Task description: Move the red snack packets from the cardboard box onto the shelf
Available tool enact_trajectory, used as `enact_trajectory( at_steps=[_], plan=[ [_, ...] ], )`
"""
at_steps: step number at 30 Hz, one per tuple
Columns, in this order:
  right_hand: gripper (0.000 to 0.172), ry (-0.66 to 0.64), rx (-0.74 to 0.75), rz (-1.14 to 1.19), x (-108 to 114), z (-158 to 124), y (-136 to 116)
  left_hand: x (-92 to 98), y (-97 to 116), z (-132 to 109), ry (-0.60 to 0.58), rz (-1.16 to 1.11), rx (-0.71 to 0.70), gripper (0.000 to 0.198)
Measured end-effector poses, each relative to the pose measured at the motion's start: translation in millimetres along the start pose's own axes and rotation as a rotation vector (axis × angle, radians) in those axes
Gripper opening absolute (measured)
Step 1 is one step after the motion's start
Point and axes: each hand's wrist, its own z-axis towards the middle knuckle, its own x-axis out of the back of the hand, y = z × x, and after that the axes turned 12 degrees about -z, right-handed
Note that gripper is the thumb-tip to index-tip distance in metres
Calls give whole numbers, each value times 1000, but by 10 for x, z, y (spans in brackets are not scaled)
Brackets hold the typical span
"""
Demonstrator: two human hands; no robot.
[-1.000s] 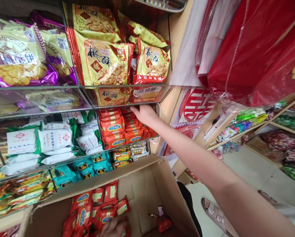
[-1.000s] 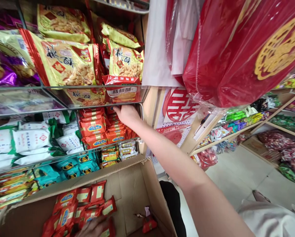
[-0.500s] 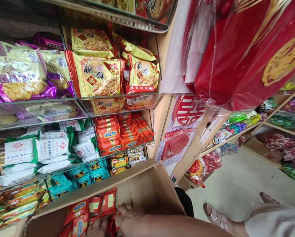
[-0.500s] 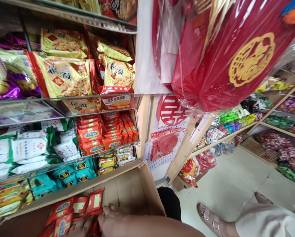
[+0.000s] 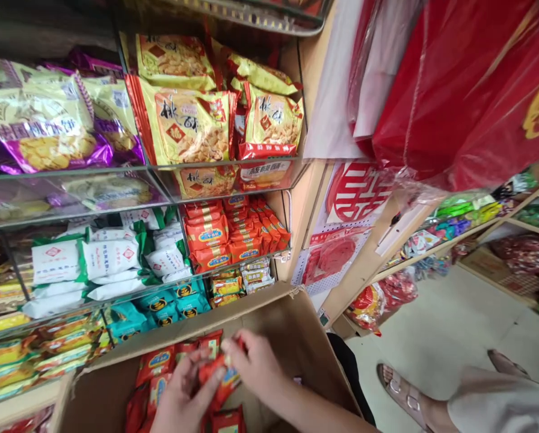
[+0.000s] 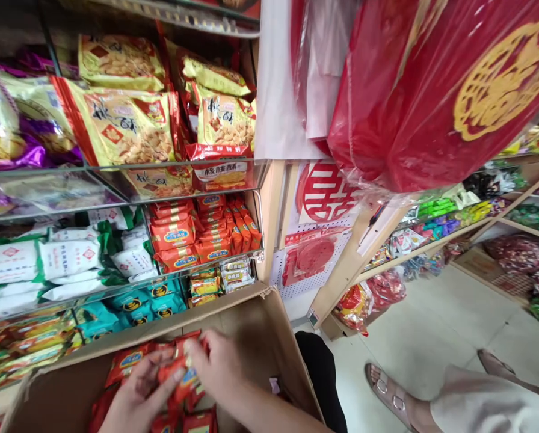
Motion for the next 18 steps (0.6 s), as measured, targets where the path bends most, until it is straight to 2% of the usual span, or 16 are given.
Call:
enact_trajectory(
  at_steps=[2,5,8,13,15,18],
  plan=[
    [35,121,-117,147,112,27,-52,-150,155,-41,139,-145,19,38],
    [38,195,-173,264,187,54,-63,-298,242,-75,132,-196,24,29],
    [40,232,-172,170,210,43,-54,-360,226,-90,146,-40,-93,27],
    [40,268,-61,-137,214,-22,-75,-330,201,-125,205,233,-162,25],
    [41,246,-24,-193,194,-38,-80,-278,190,-134,191,346,-190,25],
    [41,218,6,-183,148,-49,-86,-208,169,-141,186,376,-217,25]
  ],
)
